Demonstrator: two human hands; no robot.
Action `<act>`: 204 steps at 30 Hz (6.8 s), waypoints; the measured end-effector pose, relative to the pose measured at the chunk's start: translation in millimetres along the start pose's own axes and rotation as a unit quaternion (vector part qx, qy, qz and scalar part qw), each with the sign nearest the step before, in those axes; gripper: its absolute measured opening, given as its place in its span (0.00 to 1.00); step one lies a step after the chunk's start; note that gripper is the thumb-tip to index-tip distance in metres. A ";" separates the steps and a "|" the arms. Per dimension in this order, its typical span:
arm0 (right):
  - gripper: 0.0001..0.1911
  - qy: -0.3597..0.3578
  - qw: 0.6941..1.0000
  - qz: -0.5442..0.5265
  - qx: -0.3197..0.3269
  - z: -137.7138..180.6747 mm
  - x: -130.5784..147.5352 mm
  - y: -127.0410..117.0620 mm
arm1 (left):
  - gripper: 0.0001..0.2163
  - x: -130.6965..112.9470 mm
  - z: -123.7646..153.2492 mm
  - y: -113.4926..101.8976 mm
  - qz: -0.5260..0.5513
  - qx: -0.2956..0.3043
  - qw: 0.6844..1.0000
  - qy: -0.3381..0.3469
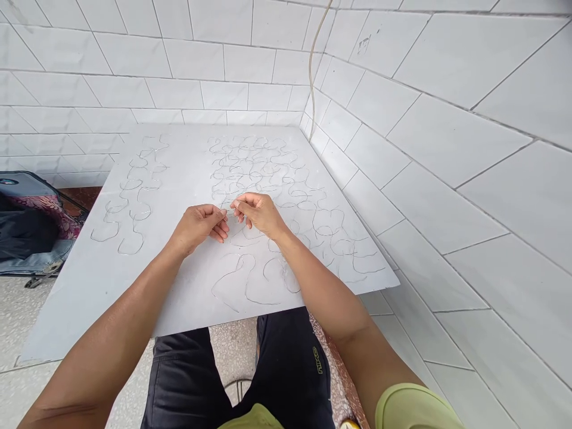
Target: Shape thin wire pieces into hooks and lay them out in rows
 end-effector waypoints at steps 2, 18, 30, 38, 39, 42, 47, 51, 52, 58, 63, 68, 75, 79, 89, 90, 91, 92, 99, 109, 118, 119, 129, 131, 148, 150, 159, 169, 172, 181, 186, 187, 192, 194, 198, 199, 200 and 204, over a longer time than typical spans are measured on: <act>0.09 0.000 1.000 0.000 -0.004 1.0 -0.2 2.5 | 0.17 0.2 -0.7 -0.4 -0.015 -0.013 1.000 0.005; 0.12 -0.026 0.994 0.103 0.036 14.5 -2.5 21.7 | 0.14 -10.6 -4.6 -16.8 0.027 -0.131 0.982 0.134; 0.10 -0.250 0.944 0.202 -0.081 7.3 3.1 9.2 | 0.14 -11.1 3.1 0.3 -0.012 -0.071 0.987 0.144; 0.13 -0.279 0.932 0.219 -0.072 9.2 2.6 9.2 | 0.13 -7.5 4.9 0.3 -0.011 -0.099 0.989 0.113; 0.14 -0.281 0.932 0.218 -0.069 9.0 1.9 9.2 | 0.13 -7.1 5.2 0.1 -0.010 -0.105 0.988 0.114; 0.14 -0.297 0.929 0.213 -0.055 8.1 0.2 8.6 | 0.12 -5.8 5.7 -0.2 -0.013 -0.119 0.987 0.112; 0.14 -0.300 0.928 0.216 -0.035 7.0 1.2 7.1 | 0.12 -4.9 5.4 1.0 -0.023 -0.117 0.986 0.114; 0.10 -0.230 0.952 0.193 -0.066 7.7 7.6 2.4 | 0.16 -6.5 5.6 1.0 -0.030 -0.119 0.984 0.126; 0.10 -0.205 0.959 0.179 -0.082 7.9 9.5 -0.1 | 0.17 -7.4 5.9 0.3 -0.029 -0.122 0.983 0.130; 0.18 -0.069 0.988 0.131 -0.046 8.3 12.5 -3.7 | 0.18 -13.2 7.1 -8.1 -0.010 -0.160 0.976 0.147; 0.15 -0.003 0.986 0.144 0.080 12.2 1.8 9.2 | 0.16 -12.2 4.3 -11.8 0.058 -0.166 0.976 0.126; 0.16 -0.002 0.986 0.132 0.098 13.9 -0.4 12.8 | 0.15 -9.6 1.2 -13.1 0.109 -0.150 0.976 0.112; 0.11 -0.003 0.989 0.123 0.078 13.2 0.4 12.3 | 0.19 -8.3 -0.3 -13.6 0.101 -0.141 0.980 0.097; 0.14 -0.041 0.989 0.141 0.024 10.1 -1.7 8.4 | 0.20 -8.0 -1.8 -15.5 0.096 -0.131 0.983 0.080; 0.12 -0.099 0.982 0.156 0.034 15.4 2.5 14.0 | 0.17 7.4 -6.0 -1.5 0.100 0.010 0.995 -0.004; 0.11 -0.088 0.984 0.152 0.029 15.3 2.0 13.4 | 0.17 8.4 -6.5 -1.3 0.104 0.013 0.994 -0.010; 0.11 -0.070 0.986 0.151 0.021 14.6 0.7 12.4 | 0.16 8.7 -7.0 -1.9 0.107 0.009 0.994 -0.012; 0.12 -0.048 0.987 0.154 0.014 13.6 -1.4 11.2 | 0.16 8.4 -7.4 -3.0 0.110 0.001 0.994 -0.010; 0.15 0.001 0.982 0.184 0.033 12.2 -12.9 16.9 | 0.16 6.4 -6.8 -6.9 0.140 -0.023 0.990 -0.006; 0.16 -0.041 0.979 0.196 0.027 15.7 -15.9 27.4 | 0.15 9.8 -5.8 -2.6 0.167 -0.028 0.985 -0.028; 0.13 0.060 0.992 0.113 0.017 14.7 -8.7 15.4 | 0.27 0.8 -5.6 -16.7 0.107 -0.106 0.989 0.006; 0.13 0.064 0.992 0.108 0.017 15.0 -8.2 15.4 | 0.28 0.3 -5.5 -17.7 0.097 -0.118 0.988 0.011; 0.13 0.060 0.989 0.132 -0.019 12.4 -4.5 7.6 | 0.25 2.5 -1.5 -28.5 -0.057 -0.268 0.947 0.165; 0.13 0.056 0.987 0.150 -0.031 14.8 2.5 6.1 | 0.24 9.7 -4.9 -27.8 -0.086 -0.255 0.951 0.150; 0.09 0.072 0.984 0.159 0.045 -95.9 41.5 89.0 | 0.19 32.8 -23.4 -26.0 -0.211 -0.234 0.940 0.132; 0.09 0.073 0.984 0.159 0.041 -131.7 32.6 106.9 | 0.19 33.3 -25.1 -25.0 -0.224 -0.232 0.937 0.131; 0.07 0.138 0.969 0.207 -0.004 -268.6 -11.6 157.5 | 0.19 38.7 -29.4 -20.1 -0.263 -0.197 0.938 0.108; 0.04 0.200 0.947 0.249 -0.030 -351.3 -44.6 161.4 | 0.19 41.4 -31.1 -15.4 -0.281 -0.177 0.939 0.091; 0.04 0.209 0.943 0.258 -0.028 -357.1 -44.4 162.1 | 0.19 43.2 -31.9 -15.1 -0.278 -0.175 0.940 0.088; 0.04 0.164 0.952 0.253 -0.045 -328.9 -23.9 146.1 | 0.20 42.9 -32.7 -16.7 -0.281 -0.181 0.937 0.100; 0.07 0.082 0.960 0.267 -0.017 -261.2 6.1 97.0 | 0.19 36.4 -31.5 -19.2 -0.282 -0.184 0.936 0.105; 0.08 0.074 0.958 0.275 -0.015 -241.3 9.7 80.7 | 0.18 34.6 -30.9 -19.8 -0.282 -0.186 0.935 0.111; 0.12 -0.056 0.920 0.389 -0.007 -108.1 29.8 -7.9 | 0.16 34.1 -34.0 -23.0 -0.270 -0.213 0.932 0.114; 0.14 -0.088 0.899 0.427 -0.034 -41.3 39.1 -35.9 | 0.16 35.3 -37.3 -23.2 -0.254 -0.220 0.936 0.108; 0.17 -0.119 0.843 0.522 -0.054 96.1 41.6 -57.0 | 0.15 33.9 -39.8 -25.2 -0.221 -0.218 0.945 0.100; 0.17 -0.128 0.839 0.524 -0.068 126.7 38.4 -57.8 | 0.15 33.3 -39.5 -26.7 -0.207 -0.221 0.948 0.098; 0.17 -0.131 0.841 0.514 -0.100 154.3 34.2 -59.2 | 0.15 33.0 -39.2 -28.5 -0.194 -0.224 0.950 0.095; 0.16 -0.065 0.875 0.404 -0.258 225.8 5.0 -66.8 | 0.14 32.9 -36.8 -34.0 -0.144 -0.230 0.958 0.097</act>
Point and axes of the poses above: each hand's wrist, its own z-axis away from the middle knuckle, its own y-axis out of the palm, x = y × z, the point moved 5 cm from there along -z, towards the middle knuckle, and after that the axes turned 10 degrees about -x, right-handed, at the moved point
